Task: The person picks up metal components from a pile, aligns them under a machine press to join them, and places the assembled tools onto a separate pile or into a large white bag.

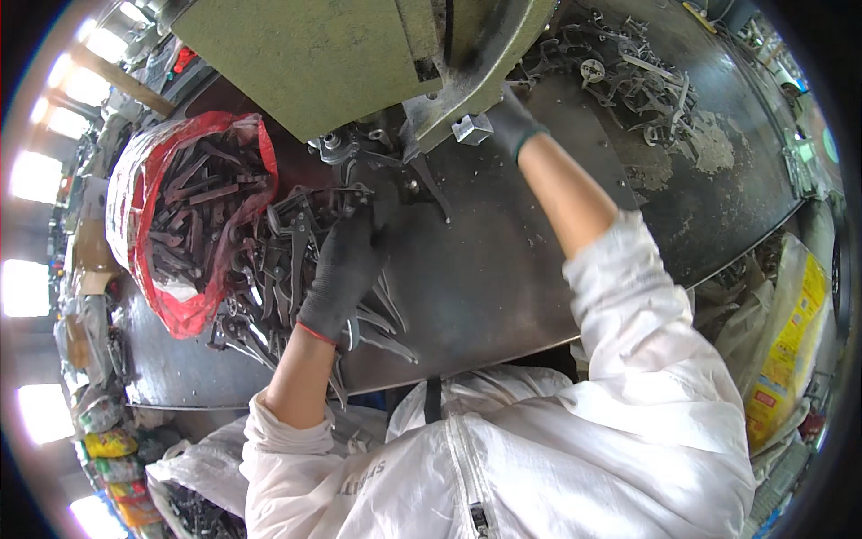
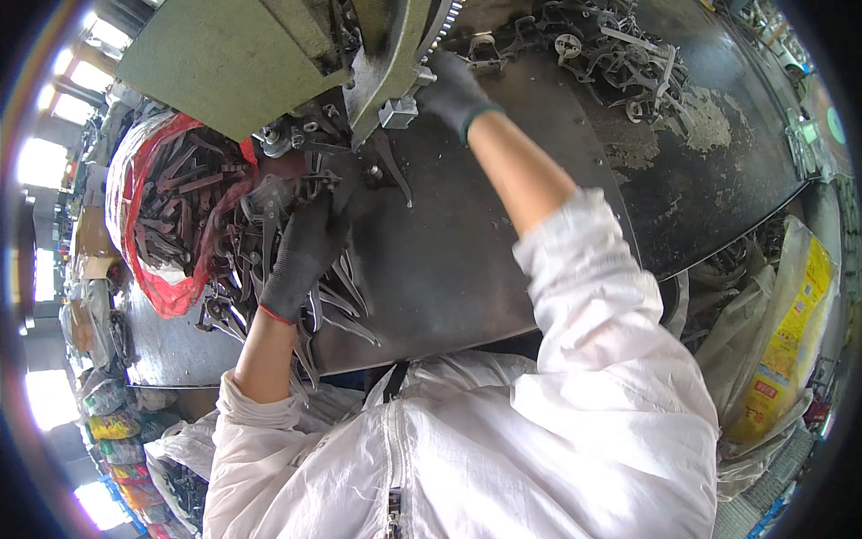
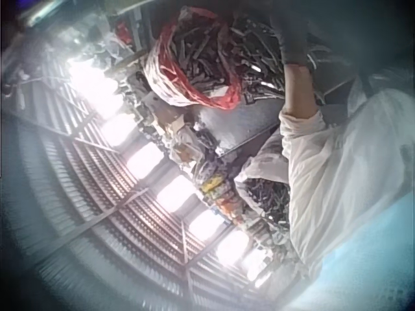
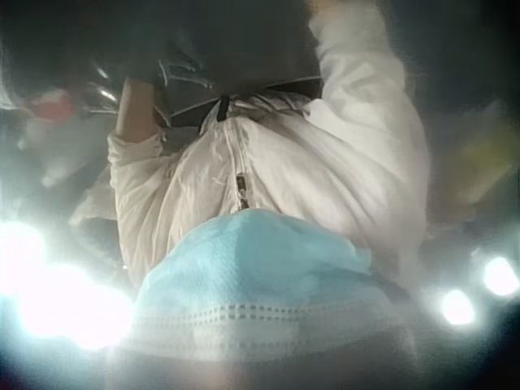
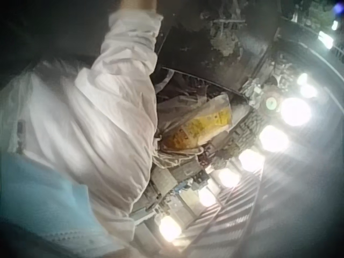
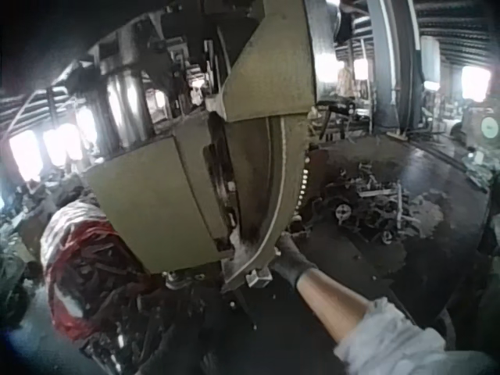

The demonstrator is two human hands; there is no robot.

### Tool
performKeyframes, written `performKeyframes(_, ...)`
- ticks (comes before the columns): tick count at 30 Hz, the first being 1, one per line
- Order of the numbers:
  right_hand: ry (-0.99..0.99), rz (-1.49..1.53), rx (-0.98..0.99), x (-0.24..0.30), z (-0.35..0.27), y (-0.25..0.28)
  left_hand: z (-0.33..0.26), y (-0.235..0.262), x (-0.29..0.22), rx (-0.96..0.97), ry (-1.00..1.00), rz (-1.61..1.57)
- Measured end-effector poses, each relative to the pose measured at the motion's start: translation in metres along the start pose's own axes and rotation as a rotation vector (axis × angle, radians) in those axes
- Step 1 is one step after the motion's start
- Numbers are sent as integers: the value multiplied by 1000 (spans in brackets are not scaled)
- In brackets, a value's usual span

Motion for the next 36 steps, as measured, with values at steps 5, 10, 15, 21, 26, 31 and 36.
performKeyframes(5, 369, -809, -72, -49, 42, 39, 3, 10, -50, 142, 117, -145)
performKeyframes(10, 382, -1064, 39, -45, 40, 109, -11, 3, -27, 184, 126, -195)
performKeyframes(15, 238, -1027, -326, -14, -19, 153, -22, -2, -6, 111, 158, -227)
performKeyframes(21, -84, -1326, -748, -82, -81, 148, -12, 8, -61, 184, 415, -511)
performKeyframes(26, 61, -612, -506, -89, -66, 167, -21, -5, -8, 60, 397, -600)
performKeyframes(31, 43, -1008, -764, -94, -76, 158, -19, 10, -27, 14, 453, -740)
performKeyframes(36, -224, -1021, -750, -118, -58, 209, -19, 24, -41, 62, 683, -824)
Point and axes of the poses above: each hand's wrist, its own z-axis towards the middle knuckle, its own y-axis out of the back of the hand, x = y × z, the point moved 4 cm from there along z, towards the middle knuckle, and after that the axes turned 4 degrees about -x, right-handed, at the moved point
